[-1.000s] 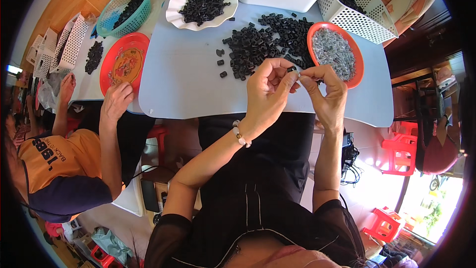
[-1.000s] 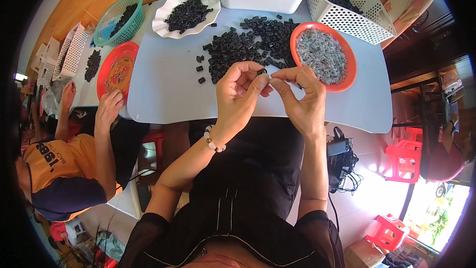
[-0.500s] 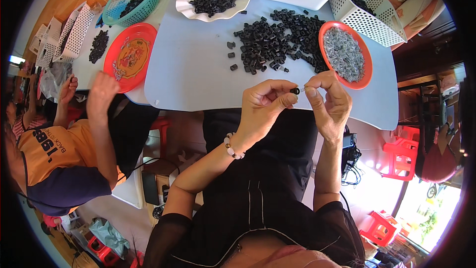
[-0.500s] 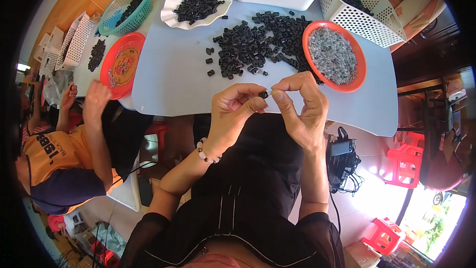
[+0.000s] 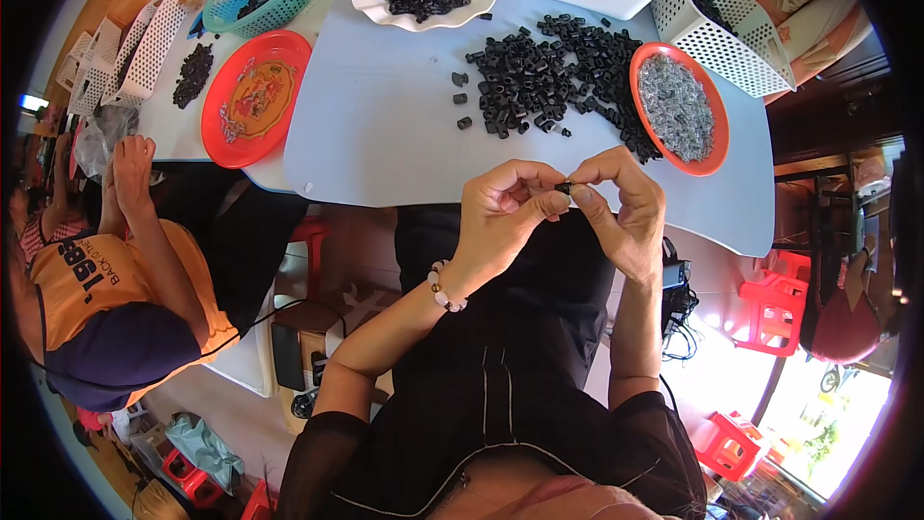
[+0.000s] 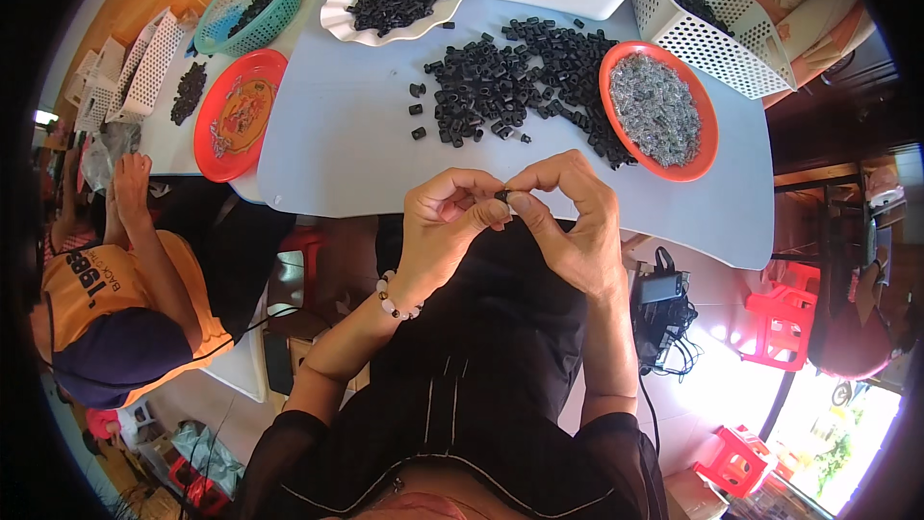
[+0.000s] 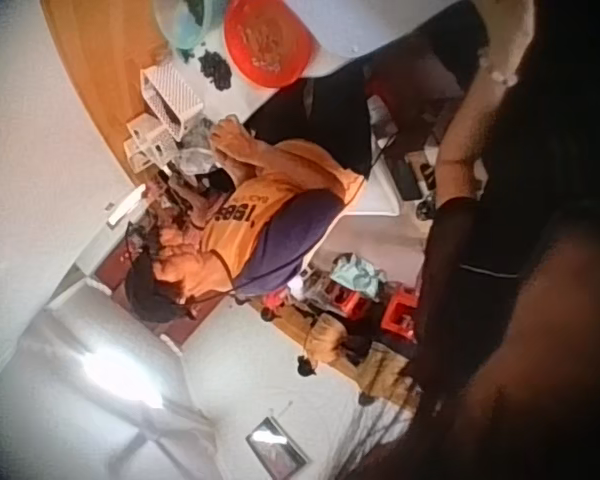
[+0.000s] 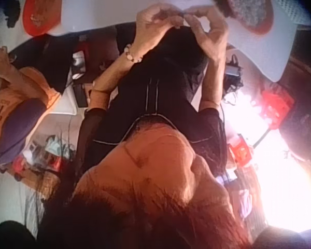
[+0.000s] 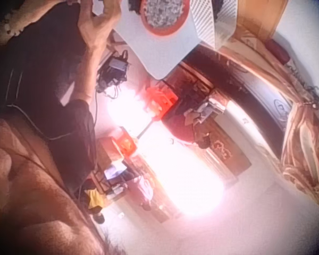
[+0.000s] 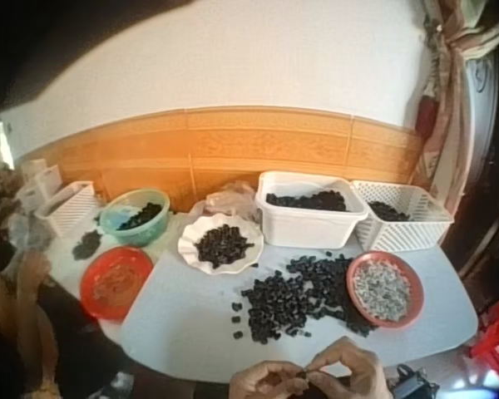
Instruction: The person assembles small parts by picking up black plastic pieces from the table, taking small metal inserts from a plate, and fitting them together by hand.
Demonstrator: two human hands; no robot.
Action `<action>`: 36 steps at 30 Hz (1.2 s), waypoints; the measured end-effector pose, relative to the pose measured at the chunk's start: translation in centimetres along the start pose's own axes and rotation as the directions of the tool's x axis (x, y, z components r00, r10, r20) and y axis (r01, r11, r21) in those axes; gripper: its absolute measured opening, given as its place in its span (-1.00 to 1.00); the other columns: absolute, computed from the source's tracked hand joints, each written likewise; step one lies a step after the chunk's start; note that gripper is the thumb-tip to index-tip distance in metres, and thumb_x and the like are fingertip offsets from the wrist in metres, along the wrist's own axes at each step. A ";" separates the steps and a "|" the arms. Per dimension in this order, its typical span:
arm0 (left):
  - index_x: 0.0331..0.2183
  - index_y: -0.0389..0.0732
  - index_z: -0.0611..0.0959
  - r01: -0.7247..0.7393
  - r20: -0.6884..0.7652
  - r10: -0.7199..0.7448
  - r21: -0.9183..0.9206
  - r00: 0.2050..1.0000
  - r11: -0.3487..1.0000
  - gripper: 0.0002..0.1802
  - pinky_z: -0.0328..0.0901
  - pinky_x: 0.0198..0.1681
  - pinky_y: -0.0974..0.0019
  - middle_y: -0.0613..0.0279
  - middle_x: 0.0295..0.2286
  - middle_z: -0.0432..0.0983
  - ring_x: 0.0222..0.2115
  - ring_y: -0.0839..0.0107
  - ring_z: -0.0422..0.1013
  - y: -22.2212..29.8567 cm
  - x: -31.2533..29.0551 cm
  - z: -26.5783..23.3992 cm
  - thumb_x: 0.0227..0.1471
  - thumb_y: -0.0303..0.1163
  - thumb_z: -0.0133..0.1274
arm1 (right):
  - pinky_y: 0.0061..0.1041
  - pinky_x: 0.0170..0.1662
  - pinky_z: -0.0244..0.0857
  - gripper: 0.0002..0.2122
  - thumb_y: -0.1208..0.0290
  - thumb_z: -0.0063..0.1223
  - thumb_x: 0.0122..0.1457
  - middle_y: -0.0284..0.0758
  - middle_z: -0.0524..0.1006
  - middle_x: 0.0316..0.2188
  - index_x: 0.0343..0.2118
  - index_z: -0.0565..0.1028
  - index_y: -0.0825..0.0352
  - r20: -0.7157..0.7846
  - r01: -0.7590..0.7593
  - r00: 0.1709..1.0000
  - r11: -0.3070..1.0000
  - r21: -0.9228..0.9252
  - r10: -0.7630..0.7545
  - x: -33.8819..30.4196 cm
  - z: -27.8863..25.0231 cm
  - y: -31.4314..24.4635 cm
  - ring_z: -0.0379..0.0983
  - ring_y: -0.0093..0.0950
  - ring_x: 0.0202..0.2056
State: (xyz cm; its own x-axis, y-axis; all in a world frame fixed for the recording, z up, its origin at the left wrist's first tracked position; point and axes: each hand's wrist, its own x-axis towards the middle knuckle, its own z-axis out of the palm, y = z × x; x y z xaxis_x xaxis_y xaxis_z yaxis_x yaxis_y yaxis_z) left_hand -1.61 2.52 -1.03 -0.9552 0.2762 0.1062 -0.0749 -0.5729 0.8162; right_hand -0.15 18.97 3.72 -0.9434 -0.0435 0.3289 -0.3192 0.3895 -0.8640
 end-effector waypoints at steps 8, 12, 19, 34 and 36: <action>-0.24 -0.37 0.62 0.064 -0.014 -0.063 0.054 0.998 0.996 -0.78 0.39 -0.35 0.53 0.26 -0.46 0.55 -0.46 0.57 0.46 0.7 -0.6 -1.2 0.04 -0.53 0.26 | -0.54 -0.19 0.27 -0.87 0.53 0.23 0.07 -0.38 0.58 -0.37 -0.30 0.59 0.38 0.146 -0.143 0.980 0.989 0.036 0.137 1.1 -0.5 0.9 0.39 -0.54 -0.34; -0.22 -0.36 0.60 0.052 -0.054 -0.051 0.023 0.997 0.998 -0.77 0.39 -0.33 0.52 0.28 -0.44 0.53 -0.44 0.58 0.45 1.5 -0.9 -1.7 0.06 -0.53 0.25 | -0.44 -0.19 0.31 -0.84 0.55 0.22 0.06 -0.32 0.60 -0.36 -0.26 0.61 0.32 -0.036 -0.035 0.999 0.924 -0.380 0.023 3.1 -0.1 2.5 0.42 -0.40 -0.33; -0.22 -0.35 0.59 0.043 -0.062 -0.037 0.104 0.997 0.994 -0.80 0.41 -0.28 0.45 0.24 -0.40 0.53 -0.40 0.53 0.47 2.1 -1.3 -2.7 0.08 -0.54 0.21 | -0.35 -0.17 0.32 -0.84 0.58 0.17 0.04 -0.31 0.58 -0.40 -0.29 0.62 0.28 -0.022 0.087 0.992 0.818 -0.568 -0.120 4.8 0.8 3.8 0.43 -0.29 -0.28; -0.23 -0.36 0.59 0.060 -0.077 -0.054 0.082 0.996 0.995 -0.79 0.41 -0.35 0.51 0.28 -0.42 0.53 -0.45 0.58 0.46 1.6 -0.9 -3.1 0.10 -0.48 0.22 | -0.34 -0.20 0.32 -0.86 0.56 0.21 0.03 -0.35 0.57 -0.43 -0.31 0.63 0.26 0.078 0.202 0.978 0.805 -0.558 -0.192 6.4 1.1 3.9 0.40 -0.32 -0.31; -0.23 -0.36 0.59 0.065 -0.076 -0.059 0.081 0.995 0.995 -0.79 0.41 -0.36 0.52 0.28 -0.43 0.53 -0.45 0.59 0.46 1.7 -0.9 -3.0 0.10 -0.49 0.22 | -0.34 -0.20 0.33 -0.85 0.56 0.21 0.03 -0.36 0.56 -0.43 -0.31 0.63 0.25 0.100 0.242 0.969 0.806 -0.541 -0.224 6.9 1.7 3.8 0.40 -0.32 -0.31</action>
State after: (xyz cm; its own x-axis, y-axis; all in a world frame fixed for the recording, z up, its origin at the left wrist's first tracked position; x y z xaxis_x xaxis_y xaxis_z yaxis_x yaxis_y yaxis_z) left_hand -1.75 -1.00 -1.48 -0.9681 0.2503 0.0149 -0.1132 -0.4893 0.8647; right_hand -8.01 18.61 2.02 -0.8522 -0.2213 0.4741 -0.4363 0.8007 -0.4105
